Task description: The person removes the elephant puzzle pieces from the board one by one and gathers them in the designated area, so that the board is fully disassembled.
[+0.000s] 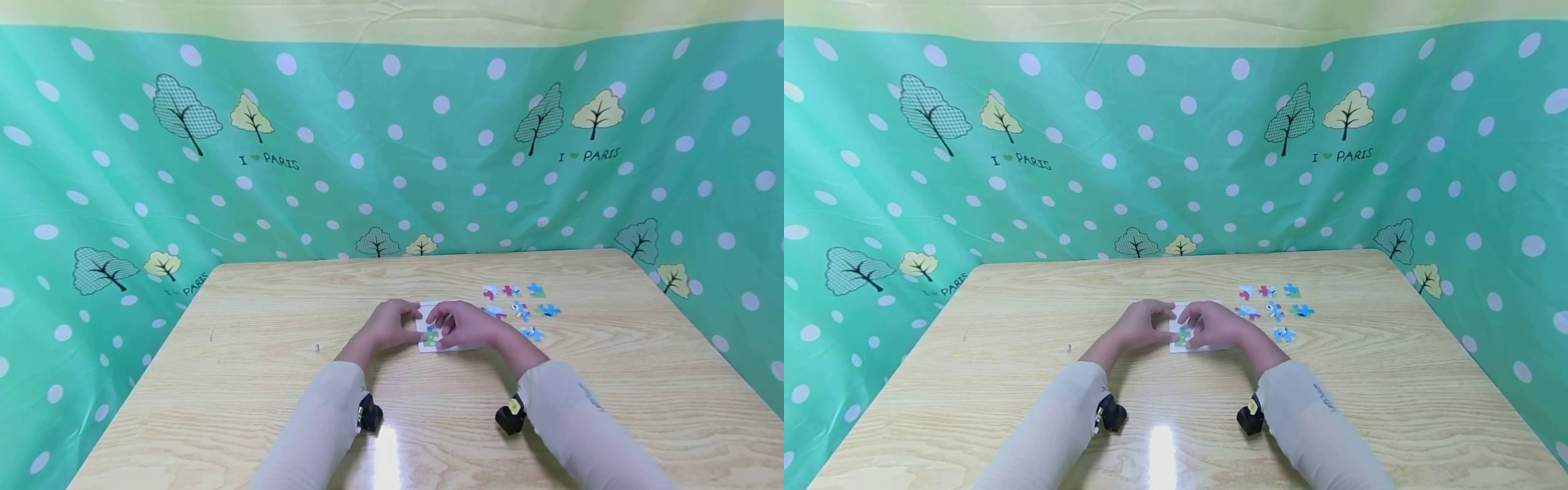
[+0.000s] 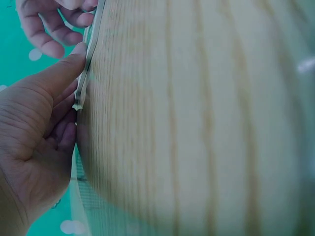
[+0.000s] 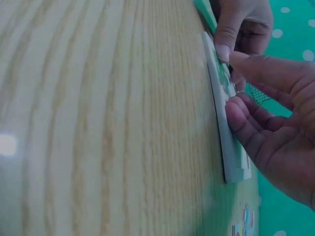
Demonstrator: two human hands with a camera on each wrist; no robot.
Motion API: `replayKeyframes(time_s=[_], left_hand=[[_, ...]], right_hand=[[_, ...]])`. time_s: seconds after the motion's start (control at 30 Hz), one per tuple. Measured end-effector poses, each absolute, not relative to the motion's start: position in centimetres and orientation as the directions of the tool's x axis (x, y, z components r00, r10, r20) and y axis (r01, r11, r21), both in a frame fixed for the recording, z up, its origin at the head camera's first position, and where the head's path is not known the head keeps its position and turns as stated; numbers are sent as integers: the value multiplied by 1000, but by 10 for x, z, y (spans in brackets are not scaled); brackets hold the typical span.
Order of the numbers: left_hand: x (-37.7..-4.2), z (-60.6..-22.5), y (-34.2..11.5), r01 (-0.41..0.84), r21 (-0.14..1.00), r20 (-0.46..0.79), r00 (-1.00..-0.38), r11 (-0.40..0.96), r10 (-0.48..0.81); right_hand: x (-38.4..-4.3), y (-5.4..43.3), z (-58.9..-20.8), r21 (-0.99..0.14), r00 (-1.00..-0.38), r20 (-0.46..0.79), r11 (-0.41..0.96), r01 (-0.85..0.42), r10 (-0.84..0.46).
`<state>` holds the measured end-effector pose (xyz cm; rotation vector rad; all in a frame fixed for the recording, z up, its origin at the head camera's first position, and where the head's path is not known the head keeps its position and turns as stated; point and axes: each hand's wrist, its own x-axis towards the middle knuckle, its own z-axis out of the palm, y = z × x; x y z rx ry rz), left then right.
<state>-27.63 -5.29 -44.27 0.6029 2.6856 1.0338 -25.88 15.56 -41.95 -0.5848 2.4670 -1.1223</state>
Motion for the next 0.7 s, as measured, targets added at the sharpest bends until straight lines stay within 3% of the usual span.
replayKeyframes(time_s=[0.7], left_hand=[[-277, -441, -55, 300, 677, -55, -890, 672, 453]], right_hand=[[-262, 148, -419, -711, -841, -189, 661, -239, -507]])
